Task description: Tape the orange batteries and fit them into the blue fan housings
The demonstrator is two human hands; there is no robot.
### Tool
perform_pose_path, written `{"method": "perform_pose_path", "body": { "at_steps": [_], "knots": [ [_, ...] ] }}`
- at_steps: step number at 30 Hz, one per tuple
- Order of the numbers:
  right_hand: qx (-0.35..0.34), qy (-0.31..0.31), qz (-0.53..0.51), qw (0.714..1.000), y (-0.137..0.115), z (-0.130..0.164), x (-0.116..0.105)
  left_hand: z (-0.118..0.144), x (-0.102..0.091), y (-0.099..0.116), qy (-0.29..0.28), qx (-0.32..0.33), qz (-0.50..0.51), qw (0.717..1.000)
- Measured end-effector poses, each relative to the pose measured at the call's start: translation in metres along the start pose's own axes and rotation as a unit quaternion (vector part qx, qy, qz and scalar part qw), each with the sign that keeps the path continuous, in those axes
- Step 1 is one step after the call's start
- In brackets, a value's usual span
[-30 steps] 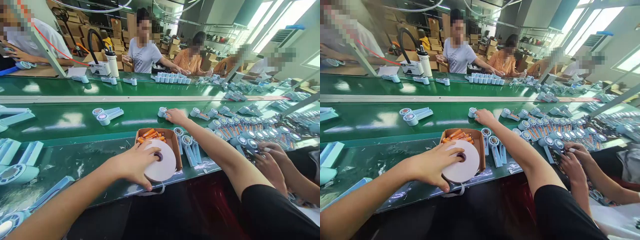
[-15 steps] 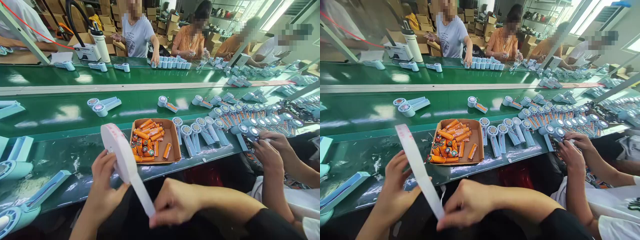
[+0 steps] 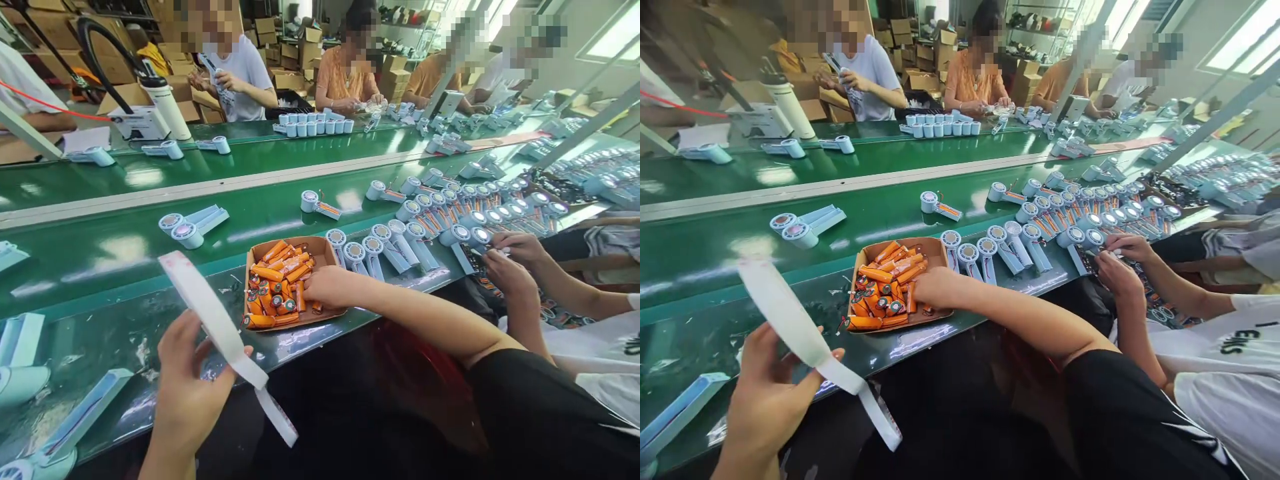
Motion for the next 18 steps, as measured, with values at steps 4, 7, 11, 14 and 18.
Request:
{"method": "perform_pose_path", "body": {
  "at_steps": [4, 7, 11, 14, 18],
  "knots": [
    [-0.008, 0.147, -0.274, 0.951, 0.007, 0.008, -0.002, 0.003, 0.006, 0.007, -0.026, 0.137, -0.076, 0.987],
    [0.004, 0.290, -0.472, 0.832, 0.005, 0.025, 0.000, 0.005, 0.004, 0.018, -0.030, 0.256, -0.154, 0.954],
    [0.015, 0.326, -0.518, 0.791, -0.018, 0.041, -0.009, 0.001, 0.000, 0.033, -0.034, 0.330, -0.217, 0.918],
    [-0.004, 0.285, -0.479, 0.830, -0.028, 0.048, -0.027, -0.003, -0.005, 0.040, -0.038, 0.364, -0.252, 0.896],
    [-0.002, 0.274, -0.525, 0.806, -0.027, 0.042, -0.026, -0.003, -0.005, 0.053, -0.024, 0.394, -0.285, 0.874]
  ]
}}
Point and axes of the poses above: each hand's wrist, its own z-axis away from the middle knuckle, its own x-axis out of the palm, y = z × x, the point moved 3 cm from there along -z, towards the middle knuckle, and after that the axes turned 7 degrees about y, right-handed, at the moved point
